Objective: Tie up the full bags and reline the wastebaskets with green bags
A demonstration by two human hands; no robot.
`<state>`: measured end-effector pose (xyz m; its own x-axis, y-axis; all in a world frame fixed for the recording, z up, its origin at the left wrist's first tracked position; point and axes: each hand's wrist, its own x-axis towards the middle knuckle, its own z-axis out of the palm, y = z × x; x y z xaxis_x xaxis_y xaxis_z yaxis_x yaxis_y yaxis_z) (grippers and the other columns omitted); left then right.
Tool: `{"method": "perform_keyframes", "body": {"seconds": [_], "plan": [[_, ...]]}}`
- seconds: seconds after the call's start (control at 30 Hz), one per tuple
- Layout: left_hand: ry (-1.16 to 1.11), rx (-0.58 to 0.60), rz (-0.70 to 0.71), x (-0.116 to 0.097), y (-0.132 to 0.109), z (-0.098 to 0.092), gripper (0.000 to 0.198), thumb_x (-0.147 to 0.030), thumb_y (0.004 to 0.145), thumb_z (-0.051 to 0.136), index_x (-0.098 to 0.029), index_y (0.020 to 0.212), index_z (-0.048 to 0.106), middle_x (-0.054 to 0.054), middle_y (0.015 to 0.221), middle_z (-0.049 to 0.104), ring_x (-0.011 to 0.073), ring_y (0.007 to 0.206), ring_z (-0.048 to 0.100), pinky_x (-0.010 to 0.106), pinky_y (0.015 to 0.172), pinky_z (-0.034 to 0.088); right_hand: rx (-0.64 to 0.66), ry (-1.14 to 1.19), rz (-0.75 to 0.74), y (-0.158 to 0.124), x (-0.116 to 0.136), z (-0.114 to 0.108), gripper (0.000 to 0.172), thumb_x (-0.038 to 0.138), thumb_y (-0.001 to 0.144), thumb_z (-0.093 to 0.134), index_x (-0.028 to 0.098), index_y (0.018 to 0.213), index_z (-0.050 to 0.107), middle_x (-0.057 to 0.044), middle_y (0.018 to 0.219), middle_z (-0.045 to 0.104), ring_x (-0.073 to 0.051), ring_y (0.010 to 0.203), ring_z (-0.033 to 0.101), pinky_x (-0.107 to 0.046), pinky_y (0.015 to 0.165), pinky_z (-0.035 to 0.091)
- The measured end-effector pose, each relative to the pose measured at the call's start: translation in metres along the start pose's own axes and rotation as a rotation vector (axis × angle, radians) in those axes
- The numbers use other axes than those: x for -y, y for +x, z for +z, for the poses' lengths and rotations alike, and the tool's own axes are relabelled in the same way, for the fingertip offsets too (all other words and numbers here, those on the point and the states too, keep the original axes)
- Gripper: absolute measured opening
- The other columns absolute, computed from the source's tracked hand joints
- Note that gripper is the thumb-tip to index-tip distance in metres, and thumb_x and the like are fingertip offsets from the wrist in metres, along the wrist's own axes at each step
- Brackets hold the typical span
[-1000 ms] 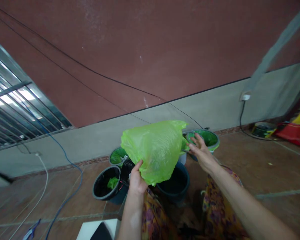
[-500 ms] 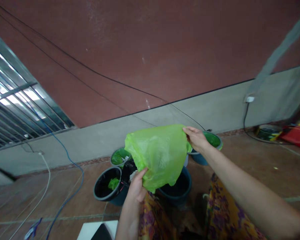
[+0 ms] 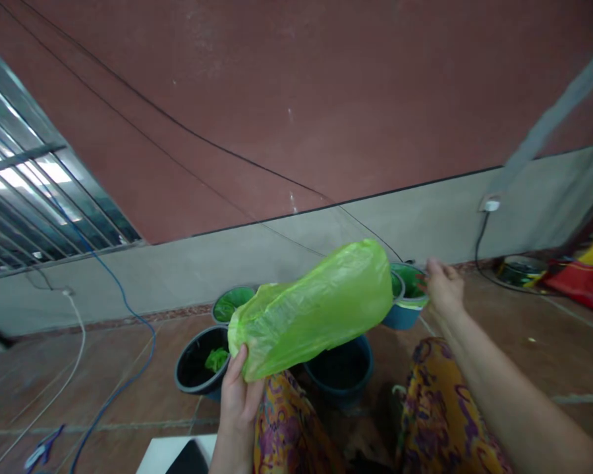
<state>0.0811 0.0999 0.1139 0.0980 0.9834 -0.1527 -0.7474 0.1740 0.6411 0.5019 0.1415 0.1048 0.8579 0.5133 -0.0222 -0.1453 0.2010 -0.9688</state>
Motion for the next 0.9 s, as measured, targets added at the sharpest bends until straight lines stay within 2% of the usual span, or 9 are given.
{"method": "perform_keyframes", "body": {"seconds": [0.03, 0.1, 0.2, 0.3, 0.4, 0.47, 0.57, 0.67, 0.9], "plan": [[0.017, -0.020, 0.001, 0.001, 0.000, 0.002, 0.028, -0.019, 0.085, 0.068, -0.024, 0.113, 0.073, 0.002, 0.109, 0.078, 0.0217, 0.108, 0.071, 0.037, 0.107, 0.051, 0.071, 0.023, -0.099, -0.009, 0.016, 0.006, 0.046, 0.058, 0.091, 0.054, 0.022, 0.118, 0.060, -0.009, 0.110, 0.069, -0.017, 0.082, 0.067, -0.026, 0.061, 0.055], [0.038, -0.053, -0.003, 0.002, 0.000, 0.005, 0.029, -0.018, 0.083, 0.071, -0.022, 0.111, 0.073, 0.003, 0.106, 0.079, 0.0218, 0.104, 0.073, 0.036, 0.105, 0.053, 0.408, -0.022, -0.275, -0.029, 0.046, 0.018, 0.059, 0.068, 0.088, 0.051, 0.029, 0.133, 0.056, -0.009, 0.130, 0.065, -0.022, 0.104, 0.067, -0.034, 0.078, 0.058], [0.035, -0.104, -0.003, 0.005, 0.000, 0.005, 0.029, -0.017, 0.081, 0.072, -0.019, 0.110, 0.073, 0.005, 0.106, 0.078, 0.0212, 0.099, 0.074, 0.035, 0.101, 0.055, 0.773, -0.353, -0.405, -0.059, 0.067, 0.029, 0.076, 0.062, 0.076, 0.072, 0.029, 0.141, 0.053, -0.011, 0.136, 0.062, -0.030, 0.116, 0.063, -0.044, 0.095, 0.054], [0.027, -0.124, 0.010, 0.006, 0.000, -0.001, 0.032, -0.017, 0.080, 0.073, -0.018, 0.112, 0.072, 0.006, 0.107, 0.078, 0.0216, 0.098, 0.074, 0.035, 0.098, 0.057, 0.962, -0.613, -0.423, -0.082, 0.054, 0.021, 0.080, 0.056, 0.071, 0.079, 0.027, 0.142, 0.055, -0.011, 0.137, 0.062, -0.033, 0.122, 0.060, -0.049, 0.105, 0.048], [0.054, -0.113, 0.016, 0.006, 0.000, -0.011, 0.038, -0.018, 0.079, 0.075, -0.019, 0.116, 0.070, 0.006, 0.107, 0.078, 0.0215, 0.097, 0.074, 0.034, 0.095, 0.057, 1.120, -0.702, -0.386, -0.101, 0.023, -0.001, 0.093, 0.051, 0.066, 0.082, 0.026, 0.149, 0.047, -0.011, 0.140, 0.060, -0.033, 0.123, 0.060, -0.050, 0.105, 0.048], [0.075, -0.101, 0.023, 0.006, 0.001, -0.016, 0.043, -0.019, 0.078, 0.076, -0.021, 0.121, 0.067, 0.005, 0.107, 0.077, 0.0211, 0.096, 0.074, 0.034, 0.095, 0.057, 1.134, -0.755, -0.410, -0.111, 0.001, -0.018, 0.086, 0.045, 0.066, 0.082, 0.025, 0.144, 0.053, -0.010, 0.136, 0.064, -0.033, 0.119, 0.063, -0.048, 0.103, 0.050], [0.097, -0.091, 0.037, 0.004, 0.006, -0.023, 0.042, -0.022, 0.078, 0.077, -0.021, 0.119, 0.068, 0.004, 0.105, 0.078, 0.0199, 0.095, 0.074, 0.033, 0.097, 0.056, 1.035, -0.865, -0.479, -0.113, -0.020, -0.040, 0.033, 0.039, 0.085, 0.059, 0.027, 0.112, 0.073, -0.006, 0.106, 0.076, -0.030, 0.096, 0.072, -0.044, 0.089, 0.055], [0.141, -0.107, 0.031, 0.001, 0.013, -0.028, 0.034, -0.023, 0.076, 0.078, -0.020, 0.109, 0.071, 0.003, 0.102, 0.078, 0.0180, 0.088, 0.074, 0.030, 0.095, 0.055, 0.919, -0.917, -0.543, -0.094, -0.023, -0.062, 0.032, 0.040, 0.090, 0.046, 0.030, 0.092, 0.076, -0.004, 0.096, 0.078, -0.029, 0.087, 0.073, -0.042, 0.082, 0.056], [0.253, -0.122, 0.049, 0.003, 0.011, -0.041, 0.029, -0.018, 0.066, 0.083, -0.018, 0.093, 0.070, 0.001, 0.089, 0.077, 0.0165, 0.080, 0.073, 0.028, 0.087, 0.054, 0.694, -0.879, -0.588, -0.058, 0.007, -0.111, 0.033, 0.058, 0.083, 0.052, 0.035, 0.088, 0.075, -0.006, 0.094, 0.077, -0.030, 0.087, 0.073, -0.045, 0.079, 0.058]]}}
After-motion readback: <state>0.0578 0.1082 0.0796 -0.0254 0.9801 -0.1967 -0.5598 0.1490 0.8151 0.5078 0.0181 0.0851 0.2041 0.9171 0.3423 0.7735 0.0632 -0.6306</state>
